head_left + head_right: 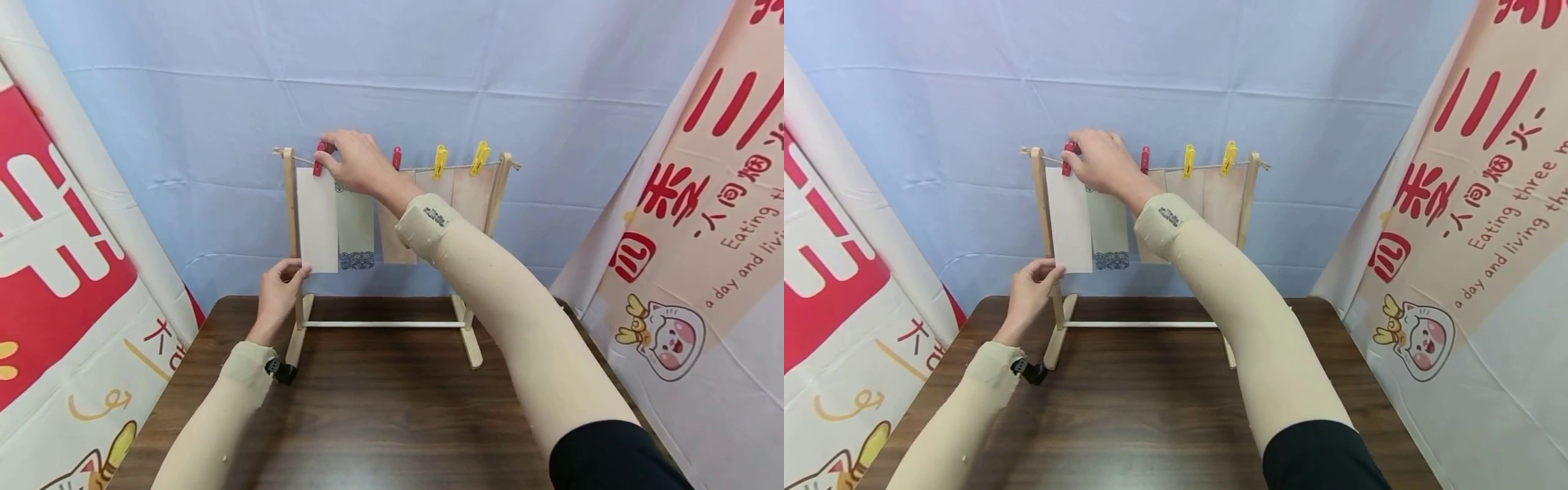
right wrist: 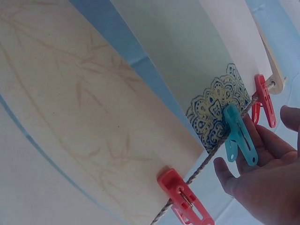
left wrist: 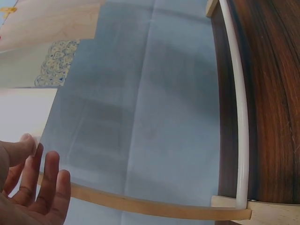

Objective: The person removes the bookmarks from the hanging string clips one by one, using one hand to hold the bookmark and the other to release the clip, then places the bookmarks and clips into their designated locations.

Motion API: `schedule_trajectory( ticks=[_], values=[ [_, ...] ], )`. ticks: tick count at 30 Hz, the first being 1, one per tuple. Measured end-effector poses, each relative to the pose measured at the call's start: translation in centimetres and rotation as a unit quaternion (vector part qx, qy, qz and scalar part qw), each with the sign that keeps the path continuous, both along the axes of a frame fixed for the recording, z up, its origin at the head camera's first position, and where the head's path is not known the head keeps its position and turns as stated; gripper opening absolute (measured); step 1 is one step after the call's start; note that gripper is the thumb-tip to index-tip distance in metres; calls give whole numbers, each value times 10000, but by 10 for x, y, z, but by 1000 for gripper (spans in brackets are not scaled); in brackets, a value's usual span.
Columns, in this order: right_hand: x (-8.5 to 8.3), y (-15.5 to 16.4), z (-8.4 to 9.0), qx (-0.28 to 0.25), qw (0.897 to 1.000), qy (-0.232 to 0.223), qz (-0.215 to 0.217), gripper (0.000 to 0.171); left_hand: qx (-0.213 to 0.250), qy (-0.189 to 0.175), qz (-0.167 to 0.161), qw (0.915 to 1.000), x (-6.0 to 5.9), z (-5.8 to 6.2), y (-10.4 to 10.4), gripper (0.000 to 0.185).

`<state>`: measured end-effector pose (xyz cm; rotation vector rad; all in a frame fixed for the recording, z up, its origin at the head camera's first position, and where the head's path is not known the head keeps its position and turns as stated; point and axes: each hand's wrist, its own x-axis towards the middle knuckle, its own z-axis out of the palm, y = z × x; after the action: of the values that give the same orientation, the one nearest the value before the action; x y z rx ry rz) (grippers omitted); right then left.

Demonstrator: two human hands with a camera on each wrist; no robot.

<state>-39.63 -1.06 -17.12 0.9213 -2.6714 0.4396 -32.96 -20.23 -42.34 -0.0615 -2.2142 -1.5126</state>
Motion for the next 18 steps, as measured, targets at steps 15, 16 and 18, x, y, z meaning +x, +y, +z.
schedule_trajectory(
  ticks=[15,16,18],
  values=[
    [-1,-4,3,-674,9974,-239,-119,34,-108,-4,77,9999,-5,2,-7,31],
    [-1,-4,3,-743,9968,-258,-111,34,-121,-11,98,9999,-5,2,-7,31],
    [-1,-4,3,-855,9958,-306,-102,33,-119,-19,115,9999,-5,3,-8,30]
  ],
)
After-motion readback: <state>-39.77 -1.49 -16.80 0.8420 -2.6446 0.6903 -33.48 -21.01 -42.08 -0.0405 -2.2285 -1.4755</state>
